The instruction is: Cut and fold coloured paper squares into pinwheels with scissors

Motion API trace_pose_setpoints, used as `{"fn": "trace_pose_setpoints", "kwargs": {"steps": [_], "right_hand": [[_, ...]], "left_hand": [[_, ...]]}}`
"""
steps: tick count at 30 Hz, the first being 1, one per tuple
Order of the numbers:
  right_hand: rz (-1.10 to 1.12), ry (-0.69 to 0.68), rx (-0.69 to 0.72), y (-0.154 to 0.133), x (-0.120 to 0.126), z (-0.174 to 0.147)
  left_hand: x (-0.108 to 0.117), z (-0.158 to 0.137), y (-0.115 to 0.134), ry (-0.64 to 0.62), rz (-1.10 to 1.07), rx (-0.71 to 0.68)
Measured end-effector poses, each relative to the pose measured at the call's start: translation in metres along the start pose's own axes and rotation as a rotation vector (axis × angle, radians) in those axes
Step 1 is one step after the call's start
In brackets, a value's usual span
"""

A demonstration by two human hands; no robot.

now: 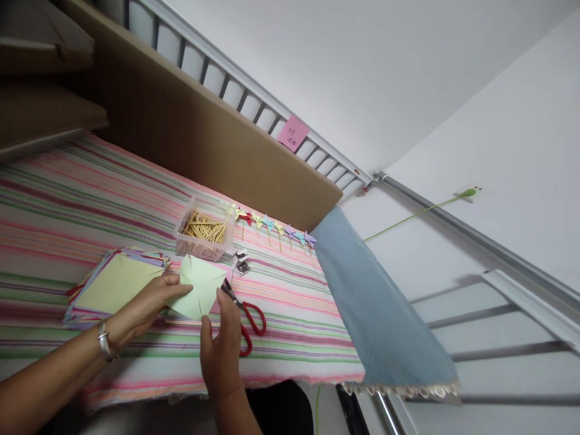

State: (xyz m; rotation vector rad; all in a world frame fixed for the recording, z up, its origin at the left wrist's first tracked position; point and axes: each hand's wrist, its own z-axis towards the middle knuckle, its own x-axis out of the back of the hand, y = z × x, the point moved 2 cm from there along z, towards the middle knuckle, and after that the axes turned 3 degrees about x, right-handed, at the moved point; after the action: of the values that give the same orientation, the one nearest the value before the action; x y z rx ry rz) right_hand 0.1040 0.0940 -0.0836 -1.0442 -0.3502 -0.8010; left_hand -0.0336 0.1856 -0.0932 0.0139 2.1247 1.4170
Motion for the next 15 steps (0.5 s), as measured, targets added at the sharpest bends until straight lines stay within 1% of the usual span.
{"fn": "trace_pose_setpoints", "kwargs": {"steps": [2,4,8,12,15], "right_hand": [[-0.125,-0.030,0.116,-0.0020,0.0027,-0.0053],[-0.174,-0.060,0.159,-0.0040,0.0035,-0.0064],[-0.195,-0.085,0.145,-0.0080,0.0027,-0.0027],[-0.181,-0.088,0.122,-0.0100,0.0015,0.0005],[-0.155,-0.094,0.116,-0.0102,0.0017,0.0016]], "left_hand": [[-0.0010,-0.0011,0.0012,-0.004,-0.013,0.003],[-0.0011,-0.0012,0.0012,0.002,-0.019,0.013],[-0.0001,0.0005,-0.0011,-0.004,-0.012,0.013],[0.0001,0.0016,-0.0022,-0.043,-0.018,0.007],[0.0007,0.0014,-0.0012,-0.022,-0.019,0.016]]}}
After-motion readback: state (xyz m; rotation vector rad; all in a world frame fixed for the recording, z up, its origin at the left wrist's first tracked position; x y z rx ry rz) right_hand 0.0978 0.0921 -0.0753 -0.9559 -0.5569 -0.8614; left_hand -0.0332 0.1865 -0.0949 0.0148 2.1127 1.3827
